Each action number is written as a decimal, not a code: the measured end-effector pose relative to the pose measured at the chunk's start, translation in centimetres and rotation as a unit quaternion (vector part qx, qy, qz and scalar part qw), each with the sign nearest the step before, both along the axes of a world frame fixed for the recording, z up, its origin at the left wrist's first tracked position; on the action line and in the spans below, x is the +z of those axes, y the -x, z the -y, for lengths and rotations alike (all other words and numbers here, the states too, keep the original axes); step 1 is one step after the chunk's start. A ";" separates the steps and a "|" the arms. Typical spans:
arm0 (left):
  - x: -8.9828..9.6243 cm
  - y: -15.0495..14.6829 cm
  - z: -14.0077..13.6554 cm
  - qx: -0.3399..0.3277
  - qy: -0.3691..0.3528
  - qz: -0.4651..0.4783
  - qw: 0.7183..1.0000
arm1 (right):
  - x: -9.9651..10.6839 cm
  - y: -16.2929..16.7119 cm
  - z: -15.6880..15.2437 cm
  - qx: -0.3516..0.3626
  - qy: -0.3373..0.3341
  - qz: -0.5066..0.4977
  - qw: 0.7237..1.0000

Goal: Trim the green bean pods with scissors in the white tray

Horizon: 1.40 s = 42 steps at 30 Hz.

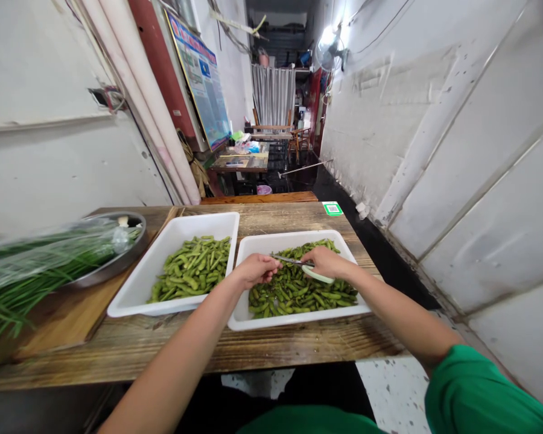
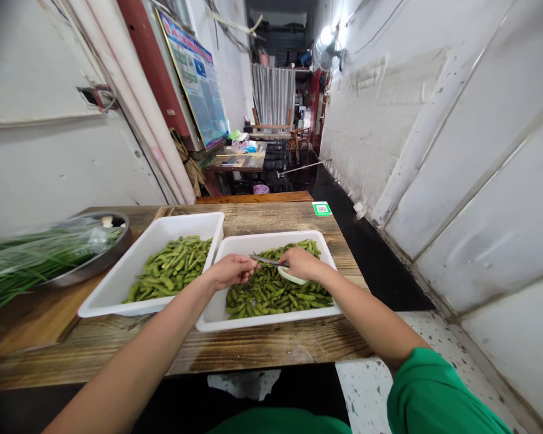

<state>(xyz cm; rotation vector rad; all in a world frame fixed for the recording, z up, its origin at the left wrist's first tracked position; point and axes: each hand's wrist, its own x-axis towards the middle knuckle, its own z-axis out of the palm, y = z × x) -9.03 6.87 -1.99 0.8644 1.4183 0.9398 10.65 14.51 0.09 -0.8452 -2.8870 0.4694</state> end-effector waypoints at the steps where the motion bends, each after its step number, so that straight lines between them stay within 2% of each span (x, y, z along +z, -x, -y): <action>1: 0.4 0.1 0.2 -0.003 -0.010 0.006 1.000 | 0.0 0.0 -0.1 -0.007 -0.002 -0.001 1.000; 4: 1.7 0.4 0.8 -0.060 -0.058 -0.014 0.996 | -0.2 0.0 -0.5 -0.034 -0.012 -0.004 0.999; 7: 2.6 -0.3 1.2 -0.158 -0.105 -0.136 0.972 | -0.5 0.0 -0.8 -0.047 -0.020 0.001 0.999; 9: 3.0 -1.1 1.2 -0.174 -0.140 -0.268 0.937 | -0.6 0.0 -0.9 -0.049 -0.025 0.007 0.998; 12: 4.2 -1.4 1.1 -0.186 -0.196 -0.441 0.856 | -0.7 0.0 -0.9 -0.053 -0.033 0.012 0.998; 14: 5.4 -0.5 1.3 -0.138 -0.209 -0.561 0.789 | -0.8 0.0 -0.9 -0.057 -0.036 0.015 0.998; 17: 6.6 1.5 1.8 0.047 -0.147 -0.709 0.688 | -0.9 0.0 -0.9 -0.066 -0.035 0.021 0.997; 18: 6.7 2.0 1.9 0.095 -0.125 -0.735 0.660 | -0.9 0.1 -0.9 -0.069 -0.035 0.022 0.997; 19: 6.5 2.3 2.0 0.114 -0.117 -0.748 0.644 | -0.9 0.1 -1.0 -0.072 -0.035 0.023 0.997; 20: 6.1 2.4 1.9 0.100 -0.120 -0.748 0.645 | -0.9 0.1 -1.0 -0.074 -0.036 0.023 0.996; 21: 5.4 2.2 1.7 0.056 -0.129 -0.734 0.664 | -0.9 0.1 -1.1 -0.077 -0.037 0.024 0.996; 24: 2.9 1.0 0.8 -0.127 -0.129 -0.636 0.750 | -1.0 0.1 -1.2 -0.083 -0.039 0.025 0.995; 25: 2.1 0.5 0.5 -0.155 -0.121 -0.614 0.764 | -1.0 0.1 -1.2 -0.085 -0.039 0.026 0.995; 27: 0.8 -0.1 0.1 -0.169 -0.113 -0.602 0.772 | -1.0 0.1 -1.1 -0.087 -0.037 0.026 0.995; 30: 0.0 -0.2 -0.1 -0.165 -0.113 -0.604 0.771 | -1.1 0.1 -1.1 -0.089 -0.031 0.020 0.995; 33: -0.1 0.2 0.0 -0.174 -0.118 -0.600 0.772 | -1.1 0.1 -1.1 -0.092 -0.021 0.005 0.996; 35: 0.0 0.4 0.1 -0.168 -0.134 -0.578 0.787 | -1.0 0.1 -1.2 -0.094 -0.011 -0.009 0.995; 37: 0.0 0.3 0.3 -0.129 -0.151 -0.529 0.825 | -0.8 0.1 -1.2 -0.093 0.006 -0.025 0.995; 39: 0.1 -0.2 0.6 -0.057 -0.151 -0.437 0.885 | -0.6 0.0 -1.1 -0.084 0.033 -0.037 0.995; 41: 0.2 -0.7 0.9 0.028 -0.125 -0.286 0.950 | -0.4 -0.2 -0.8 -0.062 0.068 -0.041 0.995; 42: 0.3 -0.9 1.1 0.069 -0.110 -0.193 0.972 | -0.3 -0.3 -0.7 -0.047 0.101 -0.043 0.993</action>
